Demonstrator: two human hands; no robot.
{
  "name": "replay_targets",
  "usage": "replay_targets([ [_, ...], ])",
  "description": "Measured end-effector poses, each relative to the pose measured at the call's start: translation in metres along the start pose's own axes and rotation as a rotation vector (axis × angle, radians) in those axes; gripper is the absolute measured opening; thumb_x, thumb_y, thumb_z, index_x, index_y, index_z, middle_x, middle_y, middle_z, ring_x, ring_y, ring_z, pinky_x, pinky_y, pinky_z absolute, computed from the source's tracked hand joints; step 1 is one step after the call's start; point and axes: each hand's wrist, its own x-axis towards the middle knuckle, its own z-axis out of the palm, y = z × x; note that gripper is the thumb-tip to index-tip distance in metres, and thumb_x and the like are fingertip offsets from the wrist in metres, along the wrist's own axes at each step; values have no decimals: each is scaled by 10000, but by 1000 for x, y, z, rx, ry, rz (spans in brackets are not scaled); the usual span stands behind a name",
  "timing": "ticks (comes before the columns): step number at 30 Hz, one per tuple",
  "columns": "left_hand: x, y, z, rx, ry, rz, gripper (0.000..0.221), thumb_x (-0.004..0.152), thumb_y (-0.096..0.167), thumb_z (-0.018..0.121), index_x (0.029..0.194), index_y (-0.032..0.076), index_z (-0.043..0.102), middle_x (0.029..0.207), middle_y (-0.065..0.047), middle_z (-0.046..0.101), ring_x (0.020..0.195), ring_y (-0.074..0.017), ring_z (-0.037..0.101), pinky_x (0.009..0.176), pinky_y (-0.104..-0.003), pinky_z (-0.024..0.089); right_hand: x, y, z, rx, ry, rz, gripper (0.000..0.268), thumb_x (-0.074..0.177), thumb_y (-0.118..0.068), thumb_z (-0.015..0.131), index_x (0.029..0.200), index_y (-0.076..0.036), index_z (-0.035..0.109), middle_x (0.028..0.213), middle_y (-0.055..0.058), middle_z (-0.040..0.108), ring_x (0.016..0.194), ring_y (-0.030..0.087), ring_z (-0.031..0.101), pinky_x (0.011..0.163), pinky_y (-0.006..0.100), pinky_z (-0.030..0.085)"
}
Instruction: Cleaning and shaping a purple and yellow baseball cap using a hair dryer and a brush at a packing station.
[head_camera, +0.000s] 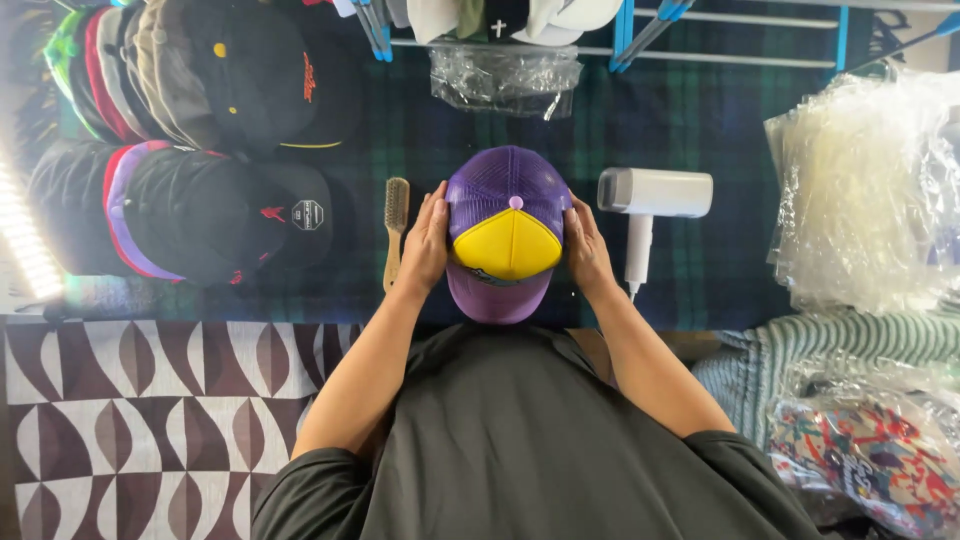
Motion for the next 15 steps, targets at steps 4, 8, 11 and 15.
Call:
replay_targets([
  [4,0,-20,2,-1,-17,15,500,1115,514,346,1565,324,455,1580,-106,481,1488,-318,394,1239,-490,313,9,50,6,-21,44,-124,582,1127,-515,347,1535,-120,476,1588,282,383,1492,462,327,1235,563,249],
  [8,-25,-37,13,-217,221,31,455,1105,340,496,1538,202,484,1283,-77,598,1185,-214,523,1025,-379,438,-14,66,7,36,385,-181,408,1136,-332,449,1498,-147,486,1341,151,509,1250,279,485,1141,436,349],
  [11,-40,-67,22,-432,225,-11,491,1055,175,604,1528,117,484,1041,-38,658,929,-112,570,833,-276,491,-34,87,15,188,365,5,346,1052,-272,583,1372,-146,546,1056,79,625,905,185,631,880,358,501],
  [15,-37,-98,32,-403,213,-37,522,1014,48,661,1506,180,541,949,-52,685,850,-153,608,801,-300,501,-40,86,29,415,176,142,360,958,-130,759,1278,-82,601,976,110,739,813,185,698,730,332,556],
])
